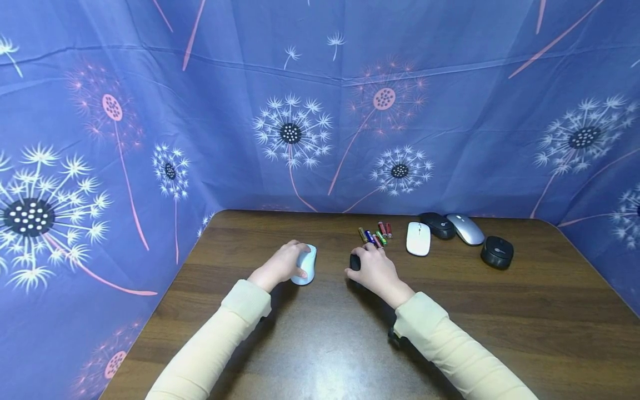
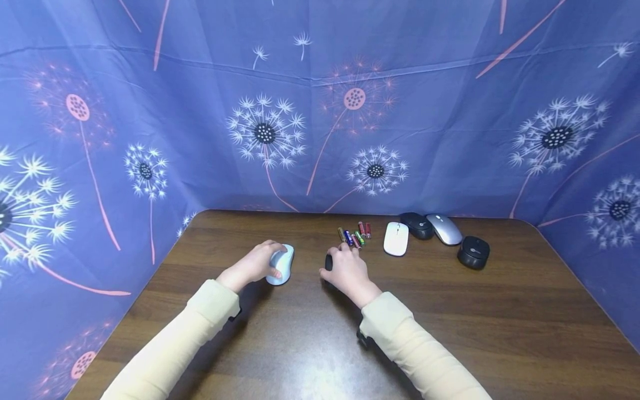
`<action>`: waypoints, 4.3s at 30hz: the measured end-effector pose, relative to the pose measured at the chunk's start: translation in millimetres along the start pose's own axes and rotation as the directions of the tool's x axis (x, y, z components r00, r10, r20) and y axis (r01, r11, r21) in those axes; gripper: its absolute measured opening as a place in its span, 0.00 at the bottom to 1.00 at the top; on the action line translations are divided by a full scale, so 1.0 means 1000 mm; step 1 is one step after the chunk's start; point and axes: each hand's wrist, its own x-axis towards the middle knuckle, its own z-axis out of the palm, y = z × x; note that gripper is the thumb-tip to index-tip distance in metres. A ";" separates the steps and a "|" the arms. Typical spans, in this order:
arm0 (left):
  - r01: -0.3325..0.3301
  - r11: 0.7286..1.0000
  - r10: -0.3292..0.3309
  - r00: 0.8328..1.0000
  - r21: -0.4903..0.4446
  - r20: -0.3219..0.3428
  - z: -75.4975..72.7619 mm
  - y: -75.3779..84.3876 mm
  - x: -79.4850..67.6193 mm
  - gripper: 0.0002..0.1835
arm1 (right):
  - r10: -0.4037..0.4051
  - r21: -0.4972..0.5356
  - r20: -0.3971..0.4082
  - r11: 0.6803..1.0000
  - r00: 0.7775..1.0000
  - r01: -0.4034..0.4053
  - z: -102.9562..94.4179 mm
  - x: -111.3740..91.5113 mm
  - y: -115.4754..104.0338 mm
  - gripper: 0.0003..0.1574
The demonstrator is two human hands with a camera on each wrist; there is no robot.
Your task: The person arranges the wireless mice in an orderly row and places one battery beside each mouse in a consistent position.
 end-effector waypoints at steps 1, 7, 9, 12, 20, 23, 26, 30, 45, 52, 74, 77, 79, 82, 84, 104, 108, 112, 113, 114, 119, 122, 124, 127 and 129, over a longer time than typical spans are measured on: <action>0.004 1.000 -0.004 1.000 -0.003 0.002 0.000 0.000 0.000 0.34 | 0.000 -0.002 -0.001 1.000 1.000 0.000 0.001 0.000 0.001 0.31; 0.020 1.000 -0.020 1.000 -0.009 0.008 0.000 0.001 0.000 0.34 | -0.002 -0.002 -0.023 1.000 1.000 0.002 0.005 0.000 0.003 0.31; 0.016 1.000 -0.016 1.000 -0.006 0.004 0.000 0.001 0.000 0.34 | -0.008 -0.009 -0.039 1.000 0.999 0.008 0.007 0.000 0.004 0.30; 0.013 1.000 -0.013 1.000 -0.006 0.001 0.000 0.001 0.000 0.34 | -0.008 -0.012 -0.058 1.000 0.998 0.008 0.009 -0.001 0.006 0.30; 0.017 1.000 -0.017 1.000 -0.008 0.003 0.000 0.001 -0.001 0.34 | 0.010 -0.019 -0.036 1.000 0.999 -0.011 0.014 0.003 0.010 0.32; 0.014 1.000 -0.014 1.000 -0.014 -0.002 0.001 0.000 -0.001 0.34 | 0.017 -0.033 -0.025 0.999 1.000 -0.018 0.015 0.003 0.011 0.32; 0.017 1.000 -0.017 1.000 -0.021 -0.005 0.000 0.001 -0.002 0.34 | 0.019 -0.038 -0.021 0.999 1.000 -0.020 0.015 0.003 0.011 0.32; 0.015 1.000 -0.015 1.000 -0.022 -0.009 -0.001 0.001 -0.002 0.34 | 0.018 -0.042 -0.013 0.999 1.000 -0.018 0.015 0.003 0.010 0.32; 0.009 1.000 -0.009 1.000 -0.011 -0.001 0.000 -0.001 0.000 0.34 | 0.017 -0.055 0.040 0.998 0.999 -0.015 0.013 0.004 0.008 0.34; 0.023 1.000 -0.023 1.000 -0.014 0.011 -0.001 0.000 0.000 0.34 | 0.023 -0.055 0.097 0.998 0.995 -0.018 0.004 0.002 0.006 0.38; 0.026 1.000 -0.027 0.999 0.006 0.022 0.000 0.001 0.001 0.34 | -0.026 -0.109 0.069 0.993 0.997 0.033 -0.050 -0.001 0.031 0.36; 0.025 1.000 -0.025 1.000 0.002 0.017 0.000 0.001 0.001 0.34 | -0.035 -0.111 0.053 0.993 0.998 0.041 -0.058 -0.001 0.040 0.36; 0.027 1.000 -0.026 1.000 -0.006 0.013 0.000 0.001 0.001 0.34 | -0.045 -0.114 0.034 0.992 0.998 0.048 -0.063 -0.001 0.047 0.35; 0.027 1.000 -0.027 1.000 -0.012 0.011 0.001 0.001 0.000 0.34 | -0.054 -0.114 0.002 0.992 0.999 0.054 -0.072 -0.001 0.058 0.33; 0.028 1.000 -0.027 1.000 -0.013 0.011 0.000 0.000 -0.001 0.34 | -0.047 -0.112 -0.010 0.993 0.999 0.046 -0.078 -0.001 0.065 0.33; 0.017 1.000 -0.017 1.000 -0.021 -0.001 0.000 0.000 -0.001 0.34 | 0.058 -0.097 -0.055 0.993 0.997 -0.063 -0.113 -0.004 0.137 0.33; 0.011 1.000 -0.011 1.000 -0.025 -0.005 0.001 -0.001 -0.002 0.34 | 0.067 -0.094 -0.081 0.993 0.994 -0.074 -0.117 -0.004 0.151 0.32; 0.011 0.999 -0.012 1.000 -0.032 -0.007 0.000 0.000 -0.003 0.34 | 0.062 -0.100 -0.141 0.992 0.988 -0.077 -0.121 -0.004 0.164 0.30; 0.014 0.999 -0.014 1.000 -0.033 -0.007 0.000 0.000 -0.003 0.34 | 0.060 -0.100 -0.157 0.992 0.986 -0.077 -0.121 -0.004 0.166 0.30; 0.016 0.999 -0.016 1.000 -0.035 -0.004 0.000 0.001 -0.004 0.34 | 0.061 -0.101 -0.167 0.992 0.984 -0.078 -0.122 -0.004 0.169 0.29; 0.017 0.999 -0.016 1.000 -0.036 0.006 -0.002 0.002 -0.004 0.33 | 0.105 -0.084 -0.157 0.989 0.982 -0.119 -0.124 -0.004 0.183 0.30; 0.011 0.999 -0.011 1.000 -0.033 0.004 -0.001 0.001 -0.004 0.33 | 0.129 -0.076 -0.142 0.987 0.981 -0.140 -0.123 -0.004 0.192 0.30; 0.008 1.000 -0.008 1.000 -0.030 0.004 -0.001 0.001 -0.003 0.33 | 0.142 -0.072 -0.135 0.986 0.981 -0.152 -0.122 -0.005 0.197 0.31; 0.008 1.000 -0.008 1.000 -0.027 0.008 -0.001 0.001 -0.003 0.33 | 0.170 -0.068 -0.129 0.981 0.977 -0.179 -0.120 -0.006 0.206 0.32; 0.010 0.999 -0.010 1.000 -0.030 0.010 -0.001 0.002 -0.004 0.33 | 0.196 -0.070 -0.123 0.976 0.973 -0.205 -0.118 -0.007 0.213 0.33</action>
